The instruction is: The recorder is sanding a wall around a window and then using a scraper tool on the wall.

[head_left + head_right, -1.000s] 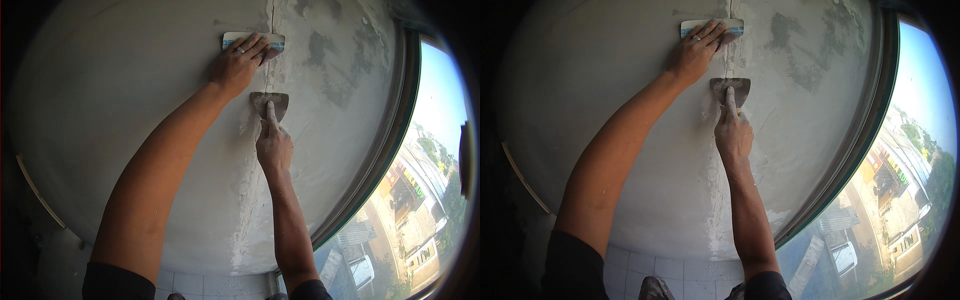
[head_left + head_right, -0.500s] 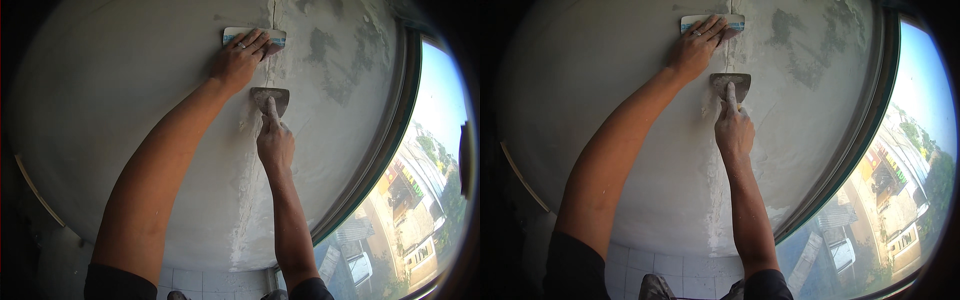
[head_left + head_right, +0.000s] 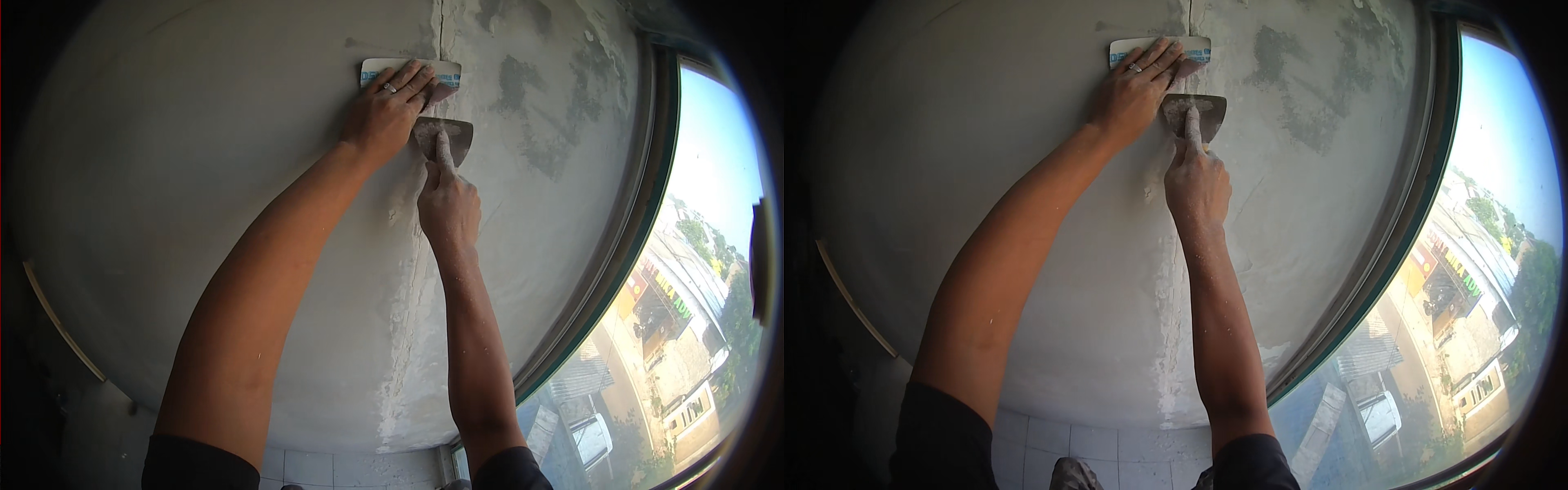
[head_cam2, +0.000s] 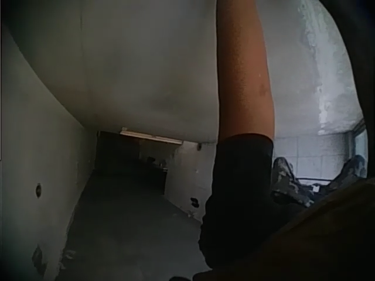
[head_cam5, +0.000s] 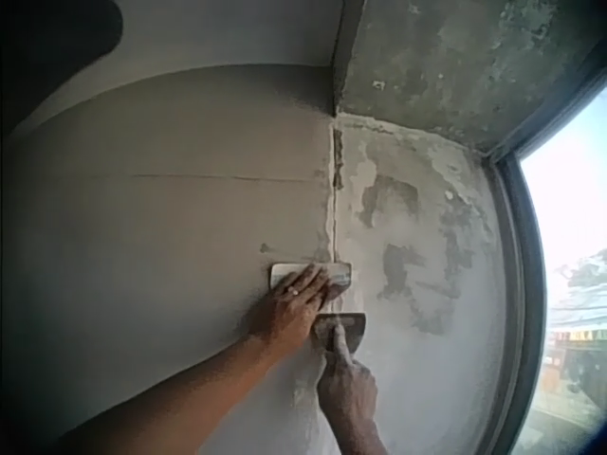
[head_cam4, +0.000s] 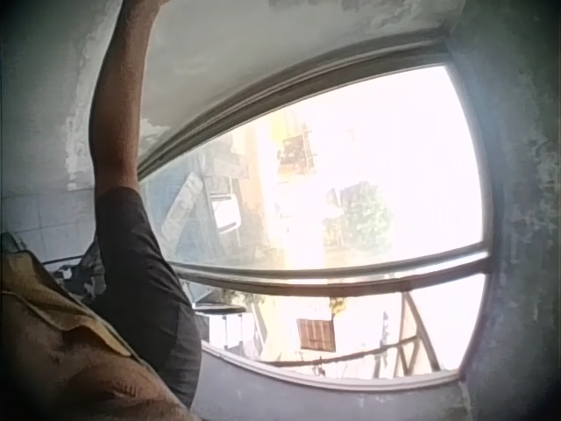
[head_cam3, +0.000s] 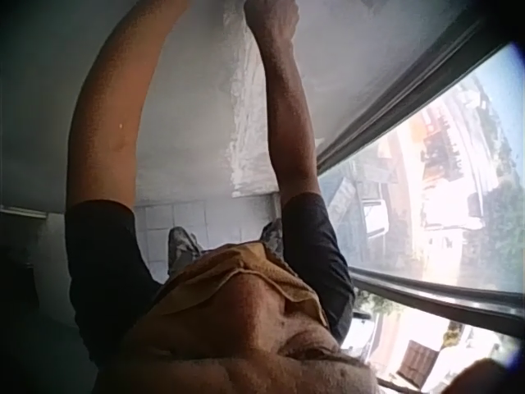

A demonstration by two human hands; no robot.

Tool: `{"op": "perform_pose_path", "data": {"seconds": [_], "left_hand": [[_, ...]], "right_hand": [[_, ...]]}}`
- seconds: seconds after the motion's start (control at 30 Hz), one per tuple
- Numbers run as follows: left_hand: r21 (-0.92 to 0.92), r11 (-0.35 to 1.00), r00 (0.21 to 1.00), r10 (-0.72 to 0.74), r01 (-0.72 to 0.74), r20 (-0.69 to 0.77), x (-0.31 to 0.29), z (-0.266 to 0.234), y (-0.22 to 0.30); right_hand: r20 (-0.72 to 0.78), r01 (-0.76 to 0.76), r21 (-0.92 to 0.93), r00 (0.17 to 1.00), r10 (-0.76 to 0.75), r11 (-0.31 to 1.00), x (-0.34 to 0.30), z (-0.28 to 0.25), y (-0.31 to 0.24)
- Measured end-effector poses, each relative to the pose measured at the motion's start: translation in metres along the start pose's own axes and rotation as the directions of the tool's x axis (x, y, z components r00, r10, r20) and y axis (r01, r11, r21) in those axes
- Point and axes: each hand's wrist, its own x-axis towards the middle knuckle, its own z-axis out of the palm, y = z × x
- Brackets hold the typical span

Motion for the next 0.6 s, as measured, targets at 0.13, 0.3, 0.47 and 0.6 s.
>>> {"op": "perform_pose_path", "data": {"seconds": [0.13,0.3,0.47,0.6], "left_hand": [[0.021,1.0,0.999,0.021,-0.022,0.047,0.006,-0.008,0.002],[0.036,0.999,1.0,0.015,-0.015,0.022,0.002,0.003,-0.004],[0.058,0.998,0.999,0.021,-0.023,0.032,0.008,-0.008,-0.001],[0.001,1.0,0.999,0.006,-0.006,0.038,0.002,0.002,-0.005]], "right_hand": [[-0.007,0.05,0.071,0.999,-0.05,0.996,-0.035,0.006,0.021],[-0.027,0.028,0.044,0.999,-0.027,0.999,-0.002,0.007,0.002],[0.042,0.019,0.055,0.999,-0.021,0.998,-0.023,0.001,0.016],[0.048,0.025,0.011,0.999,-0.026,1.0,-0.025,0.009,0.01]]}}
